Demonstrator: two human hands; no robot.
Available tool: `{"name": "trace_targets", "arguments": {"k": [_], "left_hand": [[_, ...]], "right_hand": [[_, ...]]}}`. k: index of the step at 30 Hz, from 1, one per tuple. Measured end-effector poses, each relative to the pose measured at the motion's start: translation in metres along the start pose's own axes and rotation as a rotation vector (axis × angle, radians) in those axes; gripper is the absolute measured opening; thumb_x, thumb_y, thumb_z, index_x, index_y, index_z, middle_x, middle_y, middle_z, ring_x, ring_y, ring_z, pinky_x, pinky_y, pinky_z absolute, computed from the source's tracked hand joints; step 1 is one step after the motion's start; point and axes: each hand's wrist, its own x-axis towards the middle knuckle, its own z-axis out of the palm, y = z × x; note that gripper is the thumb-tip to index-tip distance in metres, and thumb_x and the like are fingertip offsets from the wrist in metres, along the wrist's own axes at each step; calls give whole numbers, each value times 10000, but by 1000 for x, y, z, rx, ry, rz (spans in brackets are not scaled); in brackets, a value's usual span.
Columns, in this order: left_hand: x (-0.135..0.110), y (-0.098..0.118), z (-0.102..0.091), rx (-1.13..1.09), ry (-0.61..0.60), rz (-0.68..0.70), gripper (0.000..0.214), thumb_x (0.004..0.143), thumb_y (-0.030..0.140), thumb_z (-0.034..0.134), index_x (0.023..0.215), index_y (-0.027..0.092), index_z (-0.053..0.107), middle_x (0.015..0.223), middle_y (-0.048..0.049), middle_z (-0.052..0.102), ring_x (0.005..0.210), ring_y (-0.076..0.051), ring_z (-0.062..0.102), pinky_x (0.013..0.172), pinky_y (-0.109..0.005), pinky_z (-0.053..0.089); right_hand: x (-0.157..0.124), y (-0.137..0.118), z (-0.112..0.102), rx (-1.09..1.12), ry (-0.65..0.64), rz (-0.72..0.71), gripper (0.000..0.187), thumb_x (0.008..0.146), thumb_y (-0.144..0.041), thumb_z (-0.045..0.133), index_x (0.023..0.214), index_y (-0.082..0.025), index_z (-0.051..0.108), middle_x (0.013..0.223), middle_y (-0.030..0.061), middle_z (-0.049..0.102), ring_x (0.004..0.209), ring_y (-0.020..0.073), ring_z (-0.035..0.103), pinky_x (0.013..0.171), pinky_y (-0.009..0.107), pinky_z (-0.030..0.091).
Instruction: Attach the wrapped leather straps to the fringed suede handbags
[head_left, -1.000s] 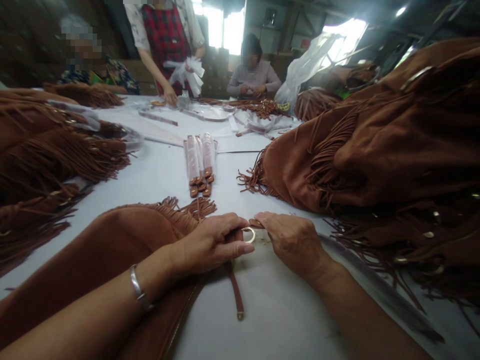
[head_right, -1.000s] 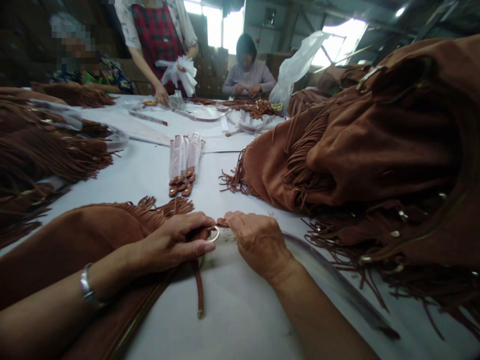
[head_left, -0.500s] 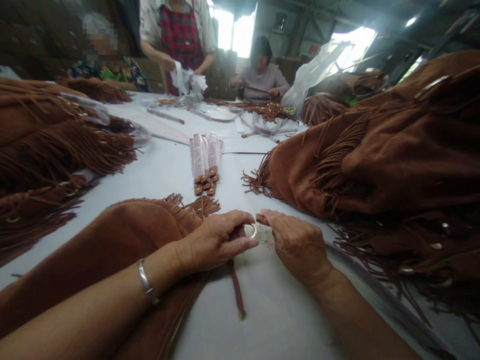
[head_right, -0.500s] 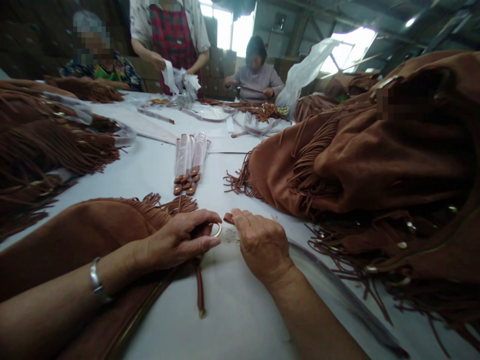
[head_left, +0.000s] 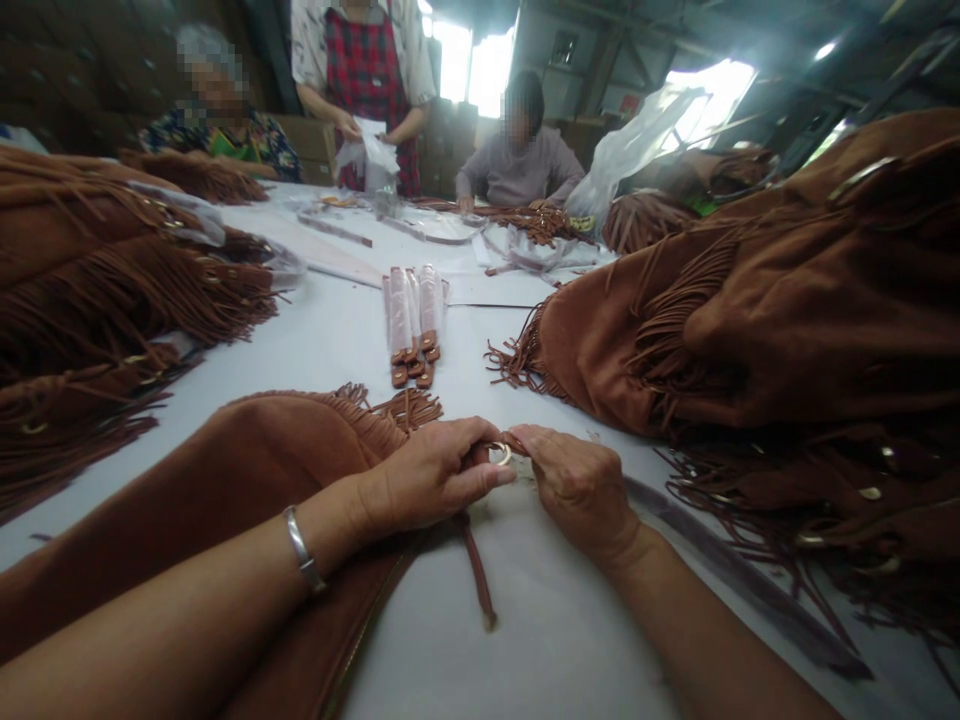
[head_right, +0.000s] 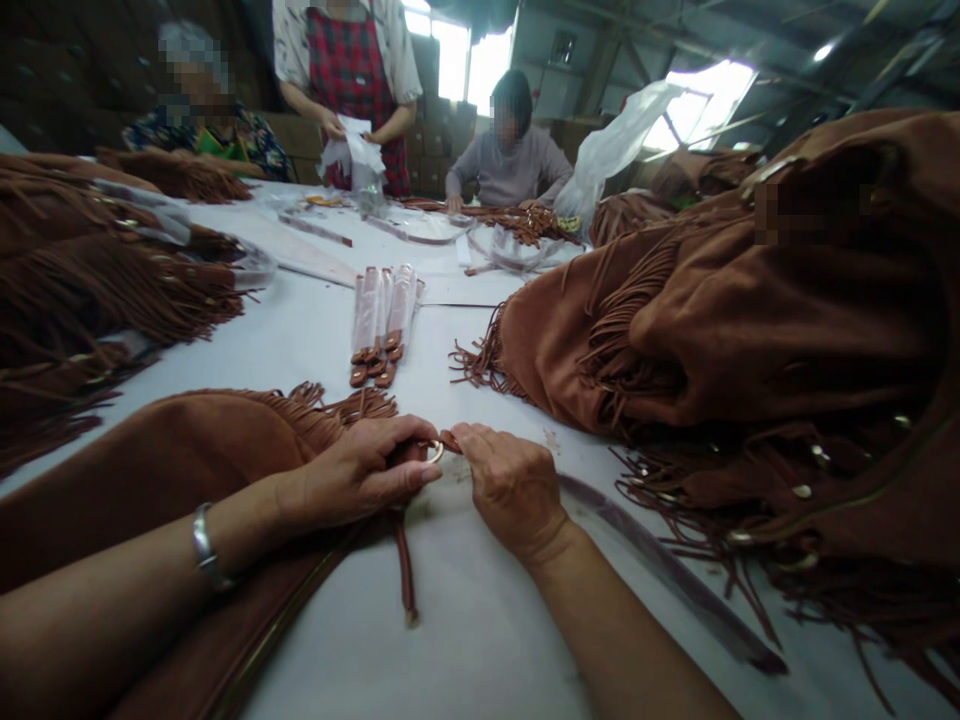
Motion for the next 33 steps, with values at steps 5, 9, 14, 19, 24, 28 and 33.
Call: {"name": "trace_targets", "arguments": {"k": [5, 9, 14, 19, 24, 28, 33], "left_hand": [[-1, -1, 1, -28, 2, -4, 247, 841, 375, 523, 912, 140, 549, 622, 42, 506, 573, -84, 450, 550, -201, 345], [0, -1, 1, -69, -1, -7, 233, 834, 366, 537, 902, 144, 552, 614, 46, 507, 561, -78, 446, 543, -192, 351], [-1, -2, 0, -40, -20, -21, 245, 836, 374, 538, 918, 143, 536, 626, 42, 523, 568, -81, 462, 542, -190, 349], [0, -3, 0, 33, 36, -30, 237, 821, 365, 561, 900, 143, 530, 662, 26, 541, 601, -94, 482, 569, -201, 364], [0, -2, 3, 71, -9, -2, 258, 787, 356, 596, 926, 150, 525, 693, 17, 550, 615, -105, 495, 582, -214, 378], [-1, 4, 1, 127, -94, -70, 348, 768, 355, 610, 1025, 155, 485, 700, 27, 540, 618, -113, 490, 575, -219, 364], [-1, 12, -4, 332, -177, -52, 229, 876, 381, 448, 821, 165, 501, 764, -3, 519, 652, -124, 465, 594, -240, 339]], "right_hand": [[-3, 6, 5, 49, 85, -70, 234, 859, -97, 474, 1015, -115, 647, 939, 103, 709, 834, 173, 666, 742, 268, 502], [-5, 6, 2, -24, 153, -121, 266, 839, -71, 478, 1034, -122, 652, 956, 121, 706, 809, 183, 670, 716, 286, 508], [-6, 1, -2, -24, 144, -136, 259, 825, -72, 494, 1028, -120, 647, 977, 126, 701, 768, 177, 665, 678, 277, 494], [3, -5, -15, 390, -95, 206, 301, 786, -104, 508, 1069, -125, 610, 944, 82, 689, 833, 182, 638, 749, 280, 483], [14, 0, -30, 941, -469, 538, 338, 889, -363, 409, 743, -127, 602, 624, 13, 555, 556, 107, 503, 513, 222, 399], [13, 3, -30, 1046, -525, 730, 292, 828, -393, 499, 715, -129, 554, 546, -37, 437, 454, 67, 369, 411, 191, 292], [12, 5, -30, 1182, -488, 824, 285, 788, -396, 536, 679, -133, 517, 527, -53, 406, 429, 49, 322, 383, 172, 251]]}}
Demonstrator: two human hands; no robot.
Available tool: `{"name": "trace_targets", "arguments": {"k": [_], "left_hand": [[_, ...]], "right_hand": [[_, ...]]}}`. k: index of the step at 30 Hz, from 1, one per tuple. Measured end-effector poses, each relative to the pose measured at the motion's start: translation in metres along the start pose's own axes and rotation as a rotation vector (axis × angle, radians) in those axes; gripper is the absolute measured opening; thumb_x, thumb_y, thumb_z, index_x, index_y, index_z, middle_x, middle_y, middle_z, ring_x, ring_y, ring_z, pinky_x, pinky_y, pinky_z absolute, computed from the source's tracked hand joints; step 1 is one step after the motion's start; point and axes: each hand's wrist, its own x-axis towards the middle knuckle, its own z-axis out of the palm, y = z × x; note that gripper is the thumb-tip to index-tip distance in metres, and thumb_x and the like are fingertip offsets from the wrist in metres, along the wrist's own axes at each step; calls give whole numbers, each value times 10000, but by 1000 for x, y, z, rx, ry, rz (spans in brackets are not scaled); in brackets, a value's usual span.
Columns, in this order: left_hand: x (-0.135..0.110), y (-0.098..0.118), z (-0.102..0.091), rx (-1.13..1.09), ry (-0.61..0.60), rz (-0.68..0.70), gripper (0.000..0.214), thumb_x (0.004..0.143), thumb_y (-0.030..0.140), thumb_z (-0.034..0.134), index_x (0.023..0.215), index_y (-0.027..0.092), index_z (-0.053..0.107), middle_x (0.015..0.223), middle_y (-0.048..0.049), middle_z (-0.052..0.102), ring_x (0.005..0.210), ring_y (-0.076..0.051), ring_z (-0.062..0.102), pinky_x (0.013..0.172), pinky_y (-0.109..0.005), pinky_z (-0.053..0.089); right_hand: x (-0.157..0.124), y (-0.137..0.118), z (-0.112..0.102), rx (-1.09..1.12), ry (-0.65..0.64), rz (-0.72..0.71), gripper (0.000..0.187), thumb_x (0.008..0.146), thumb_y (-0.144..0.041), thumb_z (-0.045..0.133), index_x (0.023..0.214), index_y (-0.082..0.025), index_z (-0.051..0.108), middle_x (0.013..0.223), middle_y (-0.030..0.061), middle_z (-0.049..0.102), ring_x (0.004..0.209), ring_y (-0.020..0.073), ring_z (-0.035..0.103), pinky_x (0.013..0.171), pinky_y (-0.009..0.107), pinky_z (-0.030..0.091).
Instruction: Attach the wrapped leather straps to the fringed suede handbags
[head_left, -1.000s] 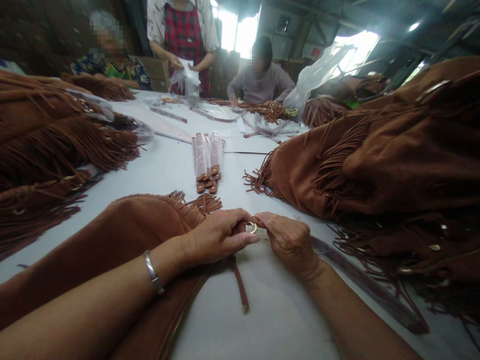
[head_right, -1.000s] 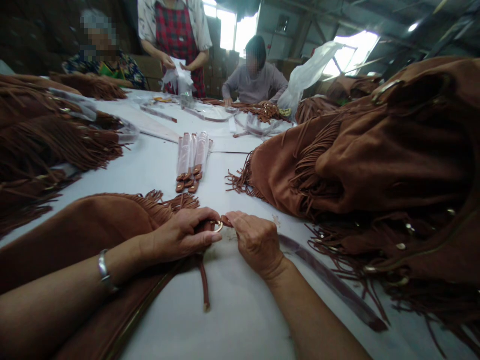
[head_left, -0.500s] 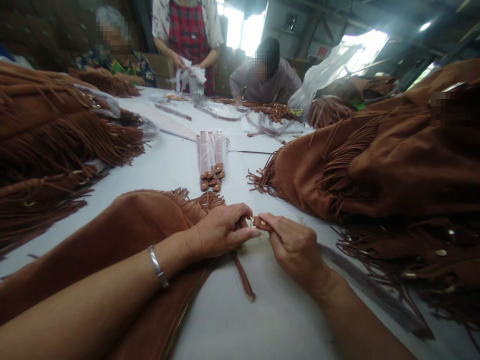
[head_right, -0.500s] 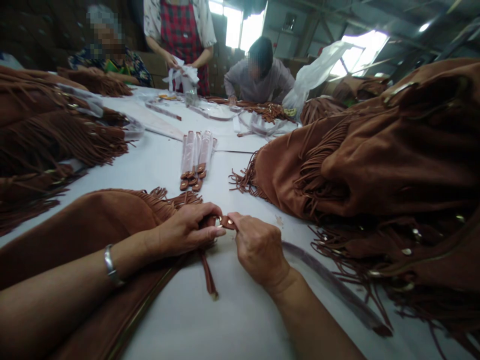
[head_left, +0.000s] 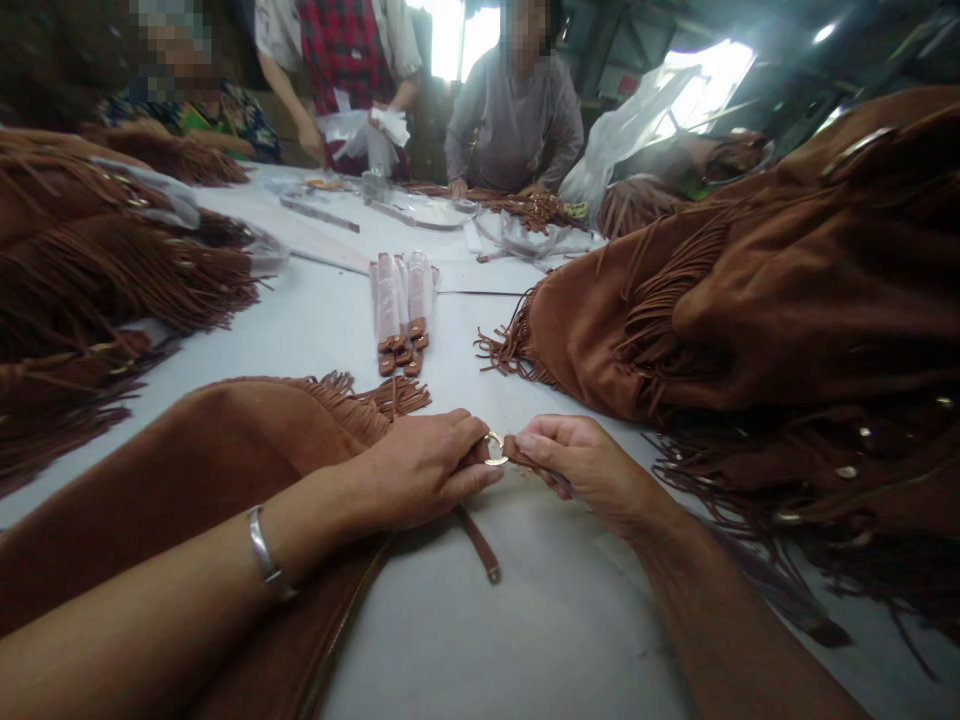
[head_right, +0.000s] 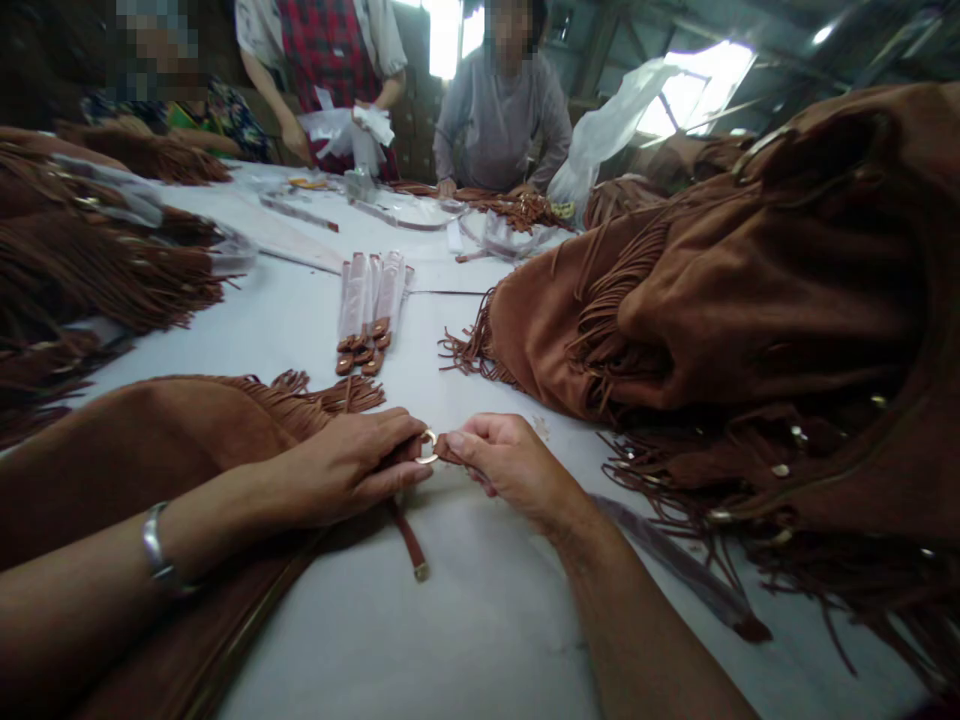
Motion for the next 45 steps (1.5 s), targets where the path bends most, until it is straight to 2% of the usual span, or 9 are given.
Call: {"name": "trace_targets", "arguments": {"k": [4, 8, 16, 21, 24, 28, 34, 39, 45], "left_hand": [[0, -1, 0, -20, -3, 87, 237, 892, 378, 439, 811, 165, 504, 762, 0, 515, 654, -114, 468, 613, -229, 352], [-1, -5, 6, 114, 75, 124, 274, 903, 394, 406, 853, 153, 527, 783, -27, 542, 686, -139, 497, 631, -252, 366], [-3, -8, 13, 236, 136, -6, 285, 891, 404, 399, 896, 152, 532, 835, -57, 582, 742, -174, 548, 662, -280, 404], [0, -4, 6, 45, 114, -48, 266, 847, 392, 501, 992, 169, 505, 778, -11, 585, 688, -144, 550, 619, -246, 401], [1, -1, 2, -42, 104, 51, 276, 853, 335, 502, 1079, 180, 468, 799, 2, 584, 687, -122, 541, 624, -226, 404], [0, 1, 1, 46, 45, 199, 173, 873, 324, 465, 937, 169, 507, 820, -14, 566, 662, -114, 520, 606, -222, 389], [-4, 5, 5, 226, 31, 361, 292, 919, 392, 349, 882, 147, 503, 797, -48, 563, 680, -156, 528, 603, -265, 384], [-5, 4, 8, 192, 59, 306, 299, 912, 412, 363, 863, 155, 508, 771, -36, 565, 648, -145, 526, 585, -259, 374], [-4, -2, 9, 199, 120, 154, 280, 892, 419, 395, 842, 164, 500, 781, -27, 568, 645, -148, 525, 569, -255, 361]], "right_hand": [[-1, -2, -2, 47, -34, 18, 292, 770, -402, 560, 665, -135, 510, 514, -55, 403, 422, 42, 301, 376, 165, 228], [-1, -2, -4, 30, -50, 36, 302, 782, -411, 556, 680, -128, 524, 494, -58, 398, 410, 35, 277, 370, 164, 179], [-2, -1, 8, -69, -64, -3, 332, 830, -422, 482, 727, -122, 582, 467, -47, 446, 353, 36, 284, 340, 168, 187], [-2, 0, 6, -30, -43, -14, 312, 815, -402, 513, 706, -119, 584, 466, -53, 415, 372, 36, 284, 344, 168, 177], [-1, 1, 0, 136, -67, 9, 284, 788, -384, 562, 714, -111, 585, 508, -51, 412, 395, 27, 257, 346, 173, 129], [1, 3, -5, 249, -101, 75, 274, 718, -358, 631, 645, -103, 567, 564, -24, 488, 376, 8, 238, 337, 180, 83], [4, 7, -11, 276, -224, 109, 283, 675, -362, 668, 619, -98, 581, 471, -52, 432, 349, 8, 213, 327, 178, 88], [-3, 4, -12, 243, -228, 83, 285, 719, -361, 649, 652, -90, 594, 552, -25, 502, 365, 1, 267, 321, 162, 97], [-7, -1, -3, 150, -211, 99, 326, 782, -425, 577, 681, -115, 592, 423, -55, 447, 315, 27, 325, 292, 138, 205]]}}
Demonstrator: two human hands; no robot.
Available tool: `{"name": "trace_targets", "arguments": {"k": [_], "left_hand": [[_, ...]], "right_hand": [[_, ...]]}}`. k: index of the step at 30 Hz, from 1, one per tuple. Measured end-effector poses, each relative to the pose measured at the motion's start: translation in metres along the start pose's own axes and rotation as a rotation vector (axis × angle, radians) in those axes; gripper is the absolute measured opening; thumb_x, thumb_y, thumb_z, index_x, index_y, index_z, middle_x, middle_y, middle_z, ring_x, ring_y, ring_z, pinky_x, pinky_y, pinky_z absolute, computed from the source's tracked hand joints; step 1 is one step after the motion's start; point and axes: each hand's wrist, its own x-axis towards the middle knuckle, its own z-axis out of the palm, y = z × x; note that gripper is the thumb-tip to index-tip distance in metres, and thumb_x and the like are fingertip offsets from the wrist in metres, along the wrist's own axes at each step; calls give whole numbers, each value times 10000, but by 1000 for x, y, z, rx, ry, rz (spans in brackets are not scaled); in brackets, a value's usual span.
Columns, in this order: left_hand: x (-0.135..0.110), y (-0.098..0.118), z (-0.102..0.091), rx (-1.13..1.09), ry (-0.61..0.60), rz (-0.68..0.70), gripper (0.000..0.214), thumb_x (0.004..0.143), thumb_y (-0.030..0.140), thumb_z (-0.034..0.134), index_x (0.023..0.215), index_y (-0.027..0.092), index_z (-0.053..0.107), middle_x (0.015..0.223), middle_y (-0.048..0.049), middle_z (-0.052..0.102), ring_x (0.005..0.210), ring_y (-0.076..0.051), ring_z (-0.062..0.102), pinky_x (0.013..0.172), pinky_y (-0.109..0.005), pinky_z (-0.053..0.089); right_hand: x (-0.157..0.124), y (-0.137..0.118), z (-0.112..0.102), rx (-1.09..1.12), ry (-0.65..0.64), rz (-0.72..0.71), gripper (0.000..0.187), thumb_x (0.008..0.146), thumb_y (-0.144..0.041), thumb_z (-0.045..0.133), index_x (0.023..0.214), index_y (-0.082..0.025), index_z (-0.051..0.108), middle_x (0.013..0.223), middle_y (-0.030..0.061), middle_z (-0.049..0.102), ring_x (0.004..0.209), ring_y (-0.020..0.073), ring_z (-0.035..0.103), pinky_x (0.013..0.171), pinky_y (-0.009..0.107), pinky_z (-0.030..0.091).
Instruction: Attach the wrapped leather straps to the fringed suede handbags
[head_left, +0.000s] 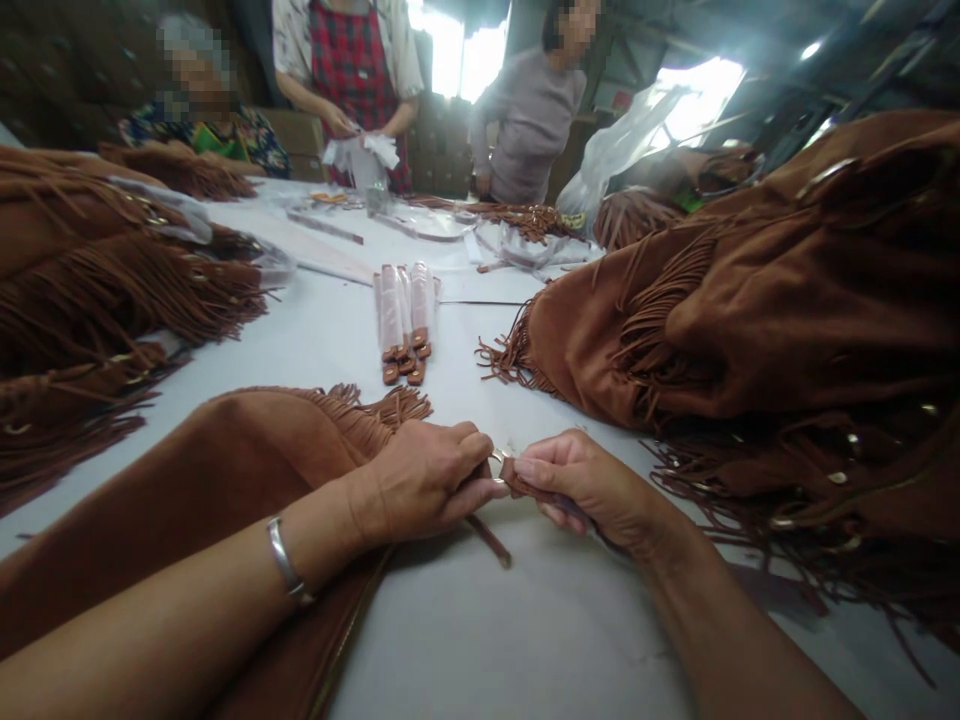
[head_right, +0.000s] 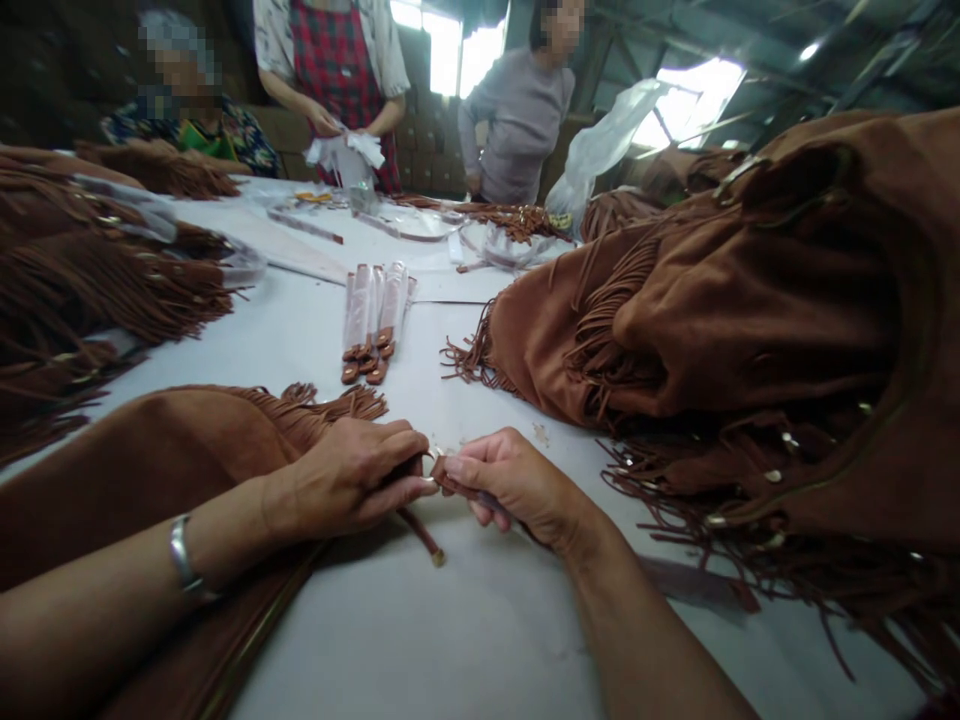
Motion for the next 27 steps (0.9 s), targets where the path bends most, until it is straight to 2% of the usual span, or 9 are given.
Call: {"name": "trace_targets", "arguments": {"k": [5, 7, 12, 16, 19, 23, 25, 27], "left_hand": [[1, 6, 0, -44, 7, -144, 279, 866, 426, 443, 965, 167, 476, 852, -41, 572, 710, -164, 549, 619, -269, 402], [2, 8, 0, -90, 2, -129, 268, 857, 393, 467, 1026, 185, 457, 877, -33, 568, 718, -157, 548, 630, -264, 408], [6, 8, 3, -97, -3, -84, 150, 834, 334, 491, 904, 202, 492, 842, -27, 569, 726, -154, 535, 635, -257, 395], [8, 8, 3, -56, -19, -96, 168, 840, 316, 461, 949, 197, 508, 883, -59, 587, 765, -177, 559, 670, -274, 418], [9, 8, -1, -21, -58, -112, 194, 823, 306, 463, 970, 193, 518, 905, -78, 599, 770, -190, 577, 676, -282, 435], [16, 7, -6, 15, -115, -123, 196, 800, 305, 491, 965, 204, 519, 951, -75, 610, 810, -194, 590, 697, -277, 444], [22, 7, -5, 22, -190, -186, 235, 768, 319, 537, 974, 208, 515, 980, -70, 614, 843, -205, 593, 712, -283, 449], [26, 11, -3, 59, -267, -284, 326, 725, 307, 584, 1023, 202, 505, 1018, -75, 616, 892, -234, 589, 751, -319, 452]], "right_hand": [[-1, -2, 4, -75, 55, -47, 348, 797, -436, 543, 666, -117, 588, 431, -55, 431, 330, 27, 313, 295, 124, 225], [-2, -1, 4, -60, 66, -35, 355, 781, -454, 550, 672, -119, 586, 434, -60, 410, 330, 29, 296, 281, 124, 204], [-1, 1, 0, -1, 101, -29, 360, 734, -480, 572, 654, -130, 543, 460, -63, 394, 333, 28, 288, 269, 128, 179], [0, 0, 6, -11, 162, -1, 368, 734, -491, 550, 658, -132, 540, 451, -62, 396, 326, 30, 294, 274, 137, 170], [4, 5, 9, -42, 152, -20, 401, 739, -520, 515, 629, -135, 532, 447, -60, 386, 312, 39, 309, 266, 154, 181], [12, 16, 5, -53, 121, -135, 430, 727, -551, 496, 607, -139, 518, 422, -55, 388, 323, 36, 303, 314, 160, 199], [14, 18, 2, -34, 112, -140, 428, 720, -557, 488, 612, -144, 520, 419, -54, 390, 322, 35, 290, 322, 165, 180], [14, 17, 0, 5, 108, -77, 411, 731, -543, 460, 611, -154, 511, 407, -61, 371, 304, 37, 262, 312, 170, 155]]}}
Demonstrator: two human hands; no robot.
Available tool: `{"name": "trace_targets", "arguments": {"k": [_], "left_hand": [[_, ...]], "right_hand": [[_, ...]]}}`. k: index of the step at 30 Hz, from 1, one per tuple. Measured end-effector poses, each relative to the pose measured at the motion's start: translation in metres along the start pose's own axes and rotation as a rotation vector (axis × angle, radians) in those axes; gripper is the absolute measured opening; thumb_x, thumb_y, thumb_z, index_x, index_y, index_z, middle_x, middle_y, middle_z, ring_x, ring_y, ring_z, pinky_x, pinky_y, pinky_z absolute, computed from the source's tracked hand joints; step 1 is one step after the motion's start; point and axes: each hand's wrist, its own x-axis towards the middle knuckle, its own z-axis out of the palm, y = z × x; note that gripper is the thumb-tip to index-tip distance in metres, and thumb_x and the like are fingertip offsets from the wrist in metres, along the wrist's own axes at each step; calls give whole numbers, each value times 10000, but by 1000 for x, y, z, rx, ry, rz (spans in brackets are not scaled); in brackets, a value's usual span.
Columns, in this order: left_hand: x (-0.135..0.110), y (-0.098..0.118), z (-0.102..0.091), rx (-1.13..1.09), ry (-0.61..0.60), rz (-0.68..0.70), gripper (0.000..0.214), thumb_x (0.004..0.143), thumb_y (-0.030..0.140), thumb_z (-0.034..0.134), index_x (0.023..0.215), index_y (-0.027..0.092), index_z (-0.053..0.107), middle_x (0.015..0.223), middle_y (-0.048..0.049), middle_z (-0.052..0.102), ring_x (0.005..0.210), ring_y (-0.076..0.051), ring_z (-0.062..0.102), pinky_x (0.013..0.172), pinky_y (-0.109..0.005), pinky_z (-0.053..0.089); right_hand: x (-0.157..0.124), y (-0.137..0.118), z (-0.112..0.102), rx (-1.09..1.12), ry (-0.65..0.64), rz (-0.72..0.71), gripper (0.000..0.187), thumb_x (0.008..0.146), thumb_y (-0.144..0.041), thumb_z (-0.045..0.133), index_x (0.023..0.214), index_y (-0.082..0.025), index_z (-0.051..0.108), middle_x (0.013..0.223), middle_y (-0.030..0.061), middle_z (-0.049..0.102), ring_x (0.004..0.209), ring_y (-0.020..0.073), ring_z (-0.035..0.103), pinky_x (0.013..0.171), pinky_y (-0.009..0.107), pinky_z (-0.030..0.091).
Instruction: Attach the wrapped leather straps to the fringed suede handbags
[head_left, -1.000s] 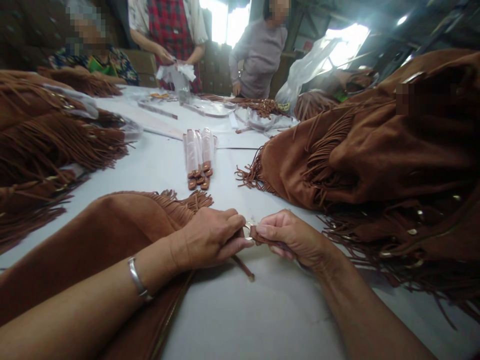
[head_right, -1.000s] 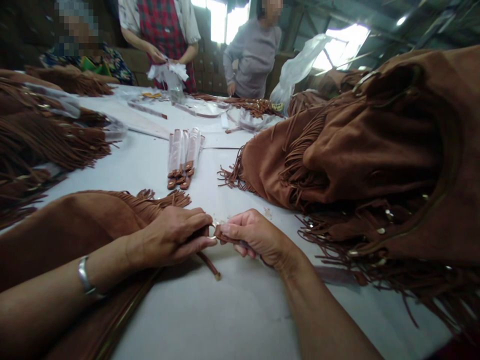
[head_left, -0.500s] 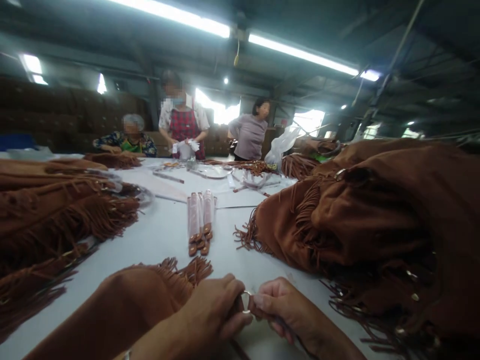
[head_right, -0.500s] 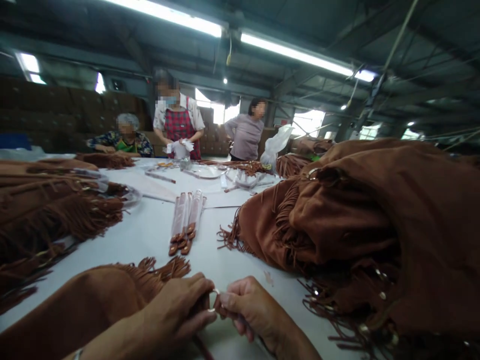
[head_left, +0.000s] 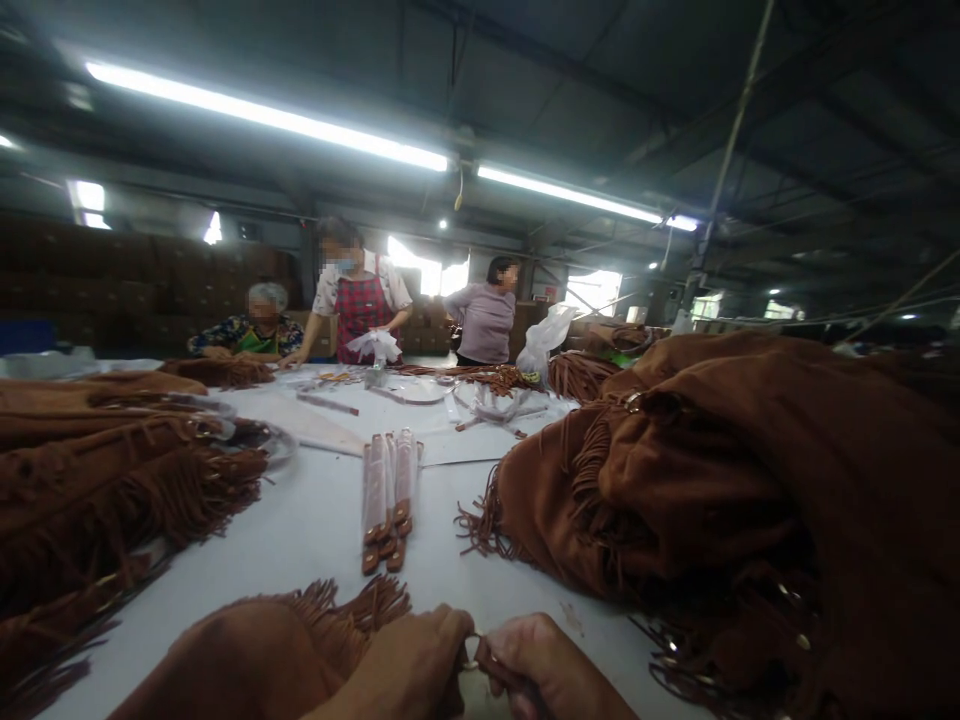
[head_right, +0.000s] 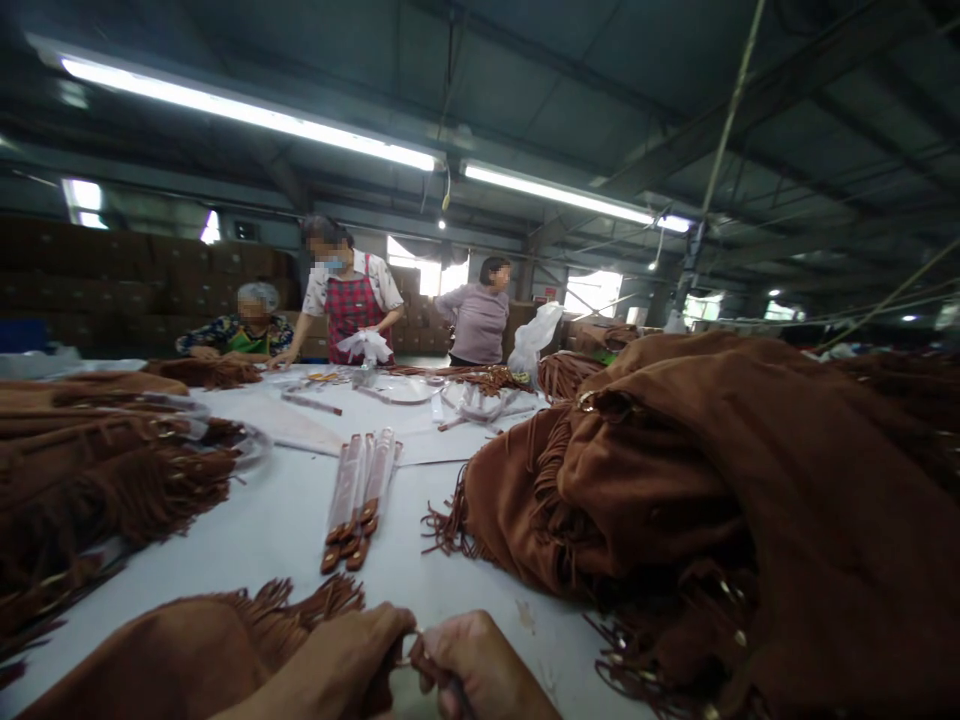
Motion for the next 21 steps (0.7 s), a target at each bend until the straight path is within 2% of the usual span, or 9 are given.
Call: {"name": "trace_targets", "arguments": {"k": [3, 6, 9, 12, 15, 17, 21], "left_hand": [[-2, 8, 3, 69, 23, -30, 409, 692, 271, 598, 1079, 190, 492, 1053, -83, 609, 953, -263, 560, 826, -381, 428], [-11, 11, 7, 97, 146, 57, 268, 760, 222, 492, 1025, 187, 508, 994, -72, 610, 913, -240, 553, 812, -372, 422], [-18, 7, 9, 87, 209, 92, 172, 820, 206, 411, 953, 177, 516, 918, -69, 616, 863, -223, 563, 767, -341, 422], [-19, 2, 7, 15, 207, 40, 239, 806, 318, 497, 996, 173, 483, 849, -49, 624, 806, -215, 581, 693, -304, 418], [-19, 2, 3, -13, 152, -7, 274, 757, 407, 571, 904, 190, 491, 758, -14, 612, 717, -203, 581, 617, -282, 398], [-18, 3, 3, 39, 149, -14, 220, 763, 393, 562, 826, 189, 505, 763, -23, 608, 719, -208, 577, 618, -290, 395], [-16, 4, 9, 160, 221, -67, 159, 824, 303, 462, 830, 158, 527, 806, -73, 609, 758, -228, 576, 653, -320, 410]], "right_hand": [[-4, -4, 2, 54, 16, 80, 352, 746, -474, 441, 600, -159, 499, 398, -69, 352, 289, 35, 234, 302, 168, 142], [-11, -9, 9, 47, 58, 67, 313, 756, -406, 437, 612, -143, 527, 405, -60, 382, 300, 37, 266, 297, 153, 178], [-15, -13, 13, 1, 68, -1, 289, 760, -358, 447, 623, -124, 546, 419, -48, 407, 327, 44, 310, 293, 144, 223], [-14, -14, 9, 41, 38, -52, 272, 762, -358, 485, 628, -124, 521, 482, -52, 417, 354, 35, 317, 285, 134, 225], [-13, -15, 5, 104, 10, -22, 266, 764, -361, 503, 655, -119, 524, 564, -44, 452, 358, 18, 302, 273, 133, 195], [-13, -16, 5, 123, -7, 7, 265, 775, -353, 496, 668, -115, 537, 557, -45, 453, 348, 16, 290, 271, 136, 186], [-13, -19, 8, 142, -47, 16, 297, 784, -385, 506, 650, -121, 534, 464, -67, 387, 336, 25, 267, 275, 138, 190]]}}
